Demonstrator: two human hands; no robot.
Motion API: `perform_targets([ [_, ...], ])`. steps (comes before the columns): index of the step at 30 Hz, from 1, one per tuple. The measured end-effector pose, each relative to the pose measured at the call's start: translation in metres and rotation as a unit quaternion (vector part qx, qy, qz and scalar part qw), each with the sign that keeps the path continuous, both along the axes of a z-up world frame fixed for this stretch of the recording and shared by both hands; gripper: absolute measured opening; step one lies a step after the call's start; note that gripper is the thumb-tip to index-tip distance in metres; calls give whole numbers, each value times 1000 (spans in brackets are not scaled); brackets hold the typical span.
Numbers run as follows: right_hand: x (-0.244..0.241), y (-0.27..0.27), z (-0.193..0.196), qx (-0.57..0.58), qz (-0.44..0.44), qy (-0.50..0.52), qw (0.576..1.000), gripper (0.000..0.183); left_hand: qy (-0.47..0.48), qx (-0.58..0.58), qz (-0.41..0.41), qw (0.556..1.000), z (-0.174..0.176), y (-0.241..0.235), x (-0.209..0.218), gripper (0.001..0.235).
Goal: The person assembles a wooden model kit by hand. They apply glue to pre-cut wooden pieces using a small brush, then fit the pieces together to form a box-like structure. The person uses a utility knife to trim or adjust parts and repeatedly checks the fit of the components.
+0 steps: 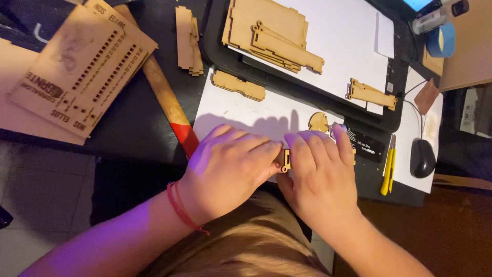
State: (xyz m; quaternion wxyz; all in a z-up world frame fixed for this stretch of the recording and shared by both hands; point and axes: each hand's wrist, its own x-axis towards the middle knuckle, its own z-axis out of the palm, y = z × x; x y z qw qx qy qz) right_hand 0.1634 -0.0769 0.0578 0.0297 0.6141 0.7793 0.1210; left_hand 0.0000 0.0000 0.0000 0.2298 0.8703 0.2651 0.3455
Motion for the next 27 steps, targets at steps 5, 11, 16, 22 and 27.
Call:
perform_targets([
  [5,0,1,-2,30,7,-51,998,29,-6,8,-9,1000,-2,2,0,24],
  [11,5,1,0,38,27,-86,995,20,5,34,6,999,-2,-2,2,18],
  [16,4,2,2,29,23,-88,995,28,50,44,-10,998,17,6,-5,26],
  [22,2,1,2,50,32,-71,996,25,9,-162,-45,986,27,4,5,26],
  [27,3,9,3,77,56,17,995,19,-60,-168,10,984,27,-5,20,24],
])
